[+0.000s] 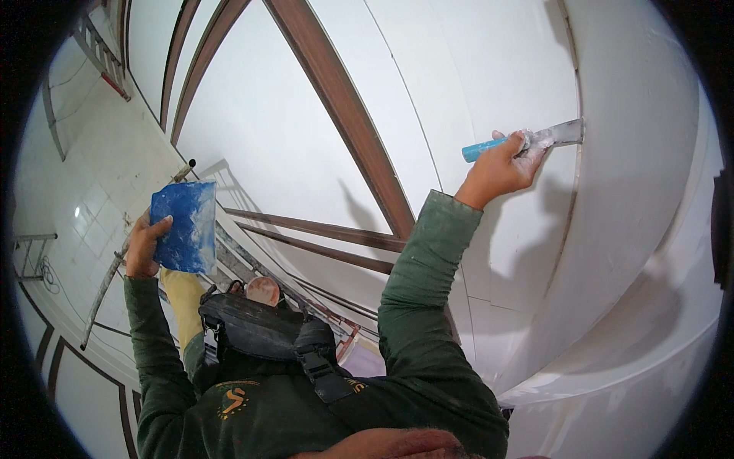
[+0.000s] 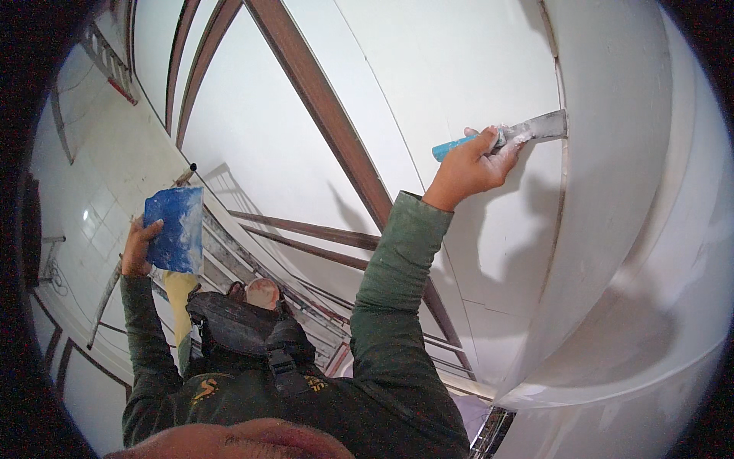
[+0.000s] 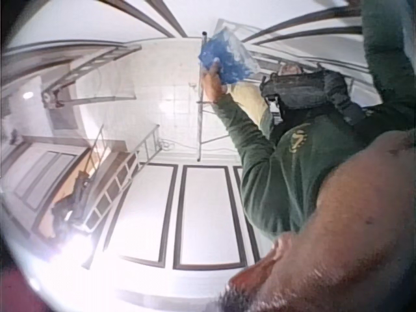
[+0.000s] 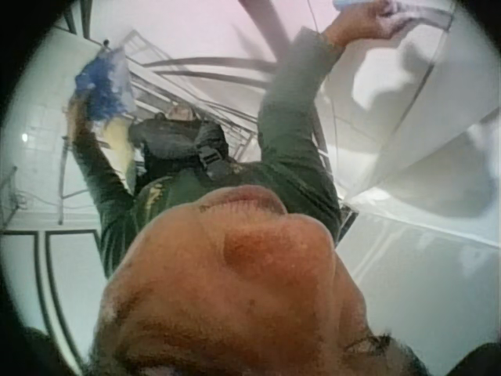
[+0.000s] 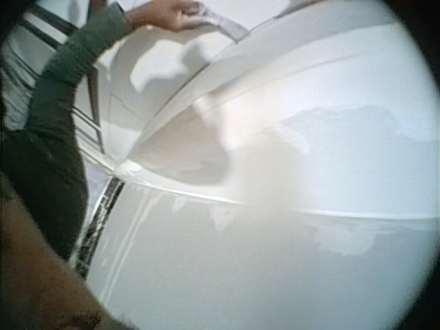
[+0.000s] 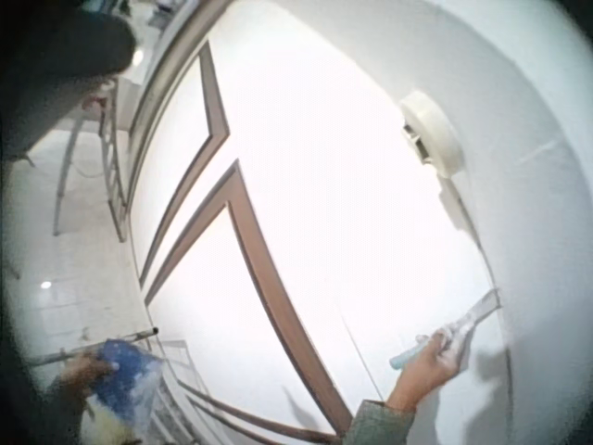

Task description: The person scoops joint compound from a plate using a putty knife and applies it along the wall seam.

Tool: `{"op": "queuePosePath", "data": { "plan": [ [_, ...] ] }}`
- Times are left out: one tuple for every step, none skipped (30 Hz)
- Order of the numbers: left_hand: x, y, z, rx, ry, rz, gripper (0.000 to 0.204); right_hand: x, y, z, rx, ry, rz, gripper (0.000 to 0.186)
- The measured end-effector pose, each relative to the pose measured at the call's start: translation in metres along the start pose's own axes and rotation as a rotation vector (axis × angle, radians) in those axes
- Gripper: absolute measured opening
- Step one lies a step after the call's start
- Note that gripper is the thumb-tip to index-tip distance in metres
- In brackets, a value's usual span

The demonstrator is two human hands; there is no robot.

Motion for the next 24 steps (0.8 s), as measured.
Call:
{"op": "queuePosePath", "data": {
  "plan": [
    [0.002, 0.0, -0.001, 0.016, 0.003, -0.014, 0.033, 0.002, -0.001, 0.001, -0.001, 0.0, 0.0, 0.048],
    [0.003, -0.001, -0.001, 0.031, 0.007, -0.026, 0.034, 0.003, -0.002, 0.001, -0.002, -0.004, -0.008, 0.048],
    [0.004, -0.002, -0.001, 0.032, 0.007, -0.026, 0.034, 0.005, -0.003, 0.001, -0.002, -0.008, -0.016, 0.048],
    [0.007, -0.003, -0.002, 0.033, 0.021, -0.039, 0.034, 0.008, -0.003, 0.002, -0.002, -0.009, -0.016, 0.048],
    [0.008, -0.003, -0.002, 0.034, 0.034, -0.053, 0.034, 0.01, -0.002, 0.002, -0.01, -0.026, -0.011, 0.048],
    [0.009, -0.004, -0.003, 0.033, 0.035, -0.052, 0.034, 0.011, 0.0, 0.003, -0.018, -0.044, -0.005, 0.047],
    [0.011, -0.005, -0.004, 0.018, 0.043, -0.048, 0.033, 0.011, 0.0, 0.004, -0.017, -0.044, -0.006, 0.047],
    [0.011, -0.006, -0.005, 0.003, 0.051, -0.043, 0.033, 0.013, 0.0, 0.005, 0.019, -0.021, -0.012, 0.048],
    [0.011, -0.006, -0.005, 0.002, 0.05, -0.043, 0.033, 0.014, 0.001, 0.007, 0.056, 0.002, -0.017, 0.048],
    [0.011, -0.006, -0.005, 0.001, 0.051, -0.042, 0.032, 0.015, 0.003, 0.007, 0.057, 0.003, -0.018, 0.048],
    [0.011, -0.006, -0.005, 0.001, 0.052, -0.042, 0.032, 0.015, 0.006, 0.009, 0.055, -0.01, -0.049, 0.046],
    [0.009, -0.004, -0.004, -0.001, 0.052, -0.042, 0.032, 0.016, 0.009, 0.009, 0.053, -0.022, -0.081, 0.044],
    [0.006, 0.0, -0.002, 0.003, 0.045, -0.046, 0.031, 0.015, 0.01, 0.011, 0.054, -0.021, -0.082, 0.044],
    [0.003, 0.002, -0.001, 0.006, 0.039, -0.051, 0.031, 0.015, 0.011, 0.014, 0.079, 0.007, -0.094, 0.042],
    [0.004, 0.002, -0.002, 0.004, 0.039, -0.051, 0.031, 0.014, 0.009, 0.017, 0.104, 0.034, -0.107, 0.04],
    [0.006, 0.001, -0.004, 0.01, 0.037, -0.06, 0.031, 0.012, 0.007, 0.02, 0.105, 0.036, -0.109, 0.04],
    [0.008, 0.0, -0.004, 0.017, 0.038, -0.068, 0.031, 0.012, 0.005, 0.024, 0.12, 0.082, -0.145, 0.039],
    [0.008, 0.0, -0.004, 0.014, 0.039, -0.068, 0.031, 0.011, 0.004, 0.025, 0.136, 0.127, -0.182, 0.038],
    [0.008, 0.0, -0.004, 0.008, 0.043, -0.055, 0.031, 0.01, 0.005, 0.026, 0.137, 0.128, -0.186, 0.038],
    [0.007, -0.001, -0.005, 0.001, 0.045, -0.041, 0.032, 0.01, 0.013, 0.026, 0.218, 0.153, -0.157, 0.038],
    [0.01, -0.003, -0.006, -0.004, 0.045, -0.04, 0.032, 0.009, 0.02, 0.026, 0.298, 0.178, -0.128, 0.037],
    [0.016, -0.007, -0.008, 0.0, 0.047, -0.048, 0.032, 0.007, 0.024, 0.027, 0.3, 0.179, -0.133, 0.037],
    [0.018, -0.01, -0.009, 0.007, 0.05, -0.058, 0.033, 0.004, 0.029, 0.029, 0.339, 0.174, -0.098, 0.038],
    [0.016, -0.01, -0.008, 0.007, 0.051, -0.059, 0.033, 0.0, 0.036, 0.032, 0.378, 0.168, -0.064, 0.039]
  ]
}}
Point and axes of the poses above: each hand's wrist, its own z-axis towards the middle knuckle, its own x-axis out of the palm, y = z × x, the point moved 2 cm from there along z, towards the middle knuckle, and after that the axes turned 2 degrees about -x, right-handed, at the moved point
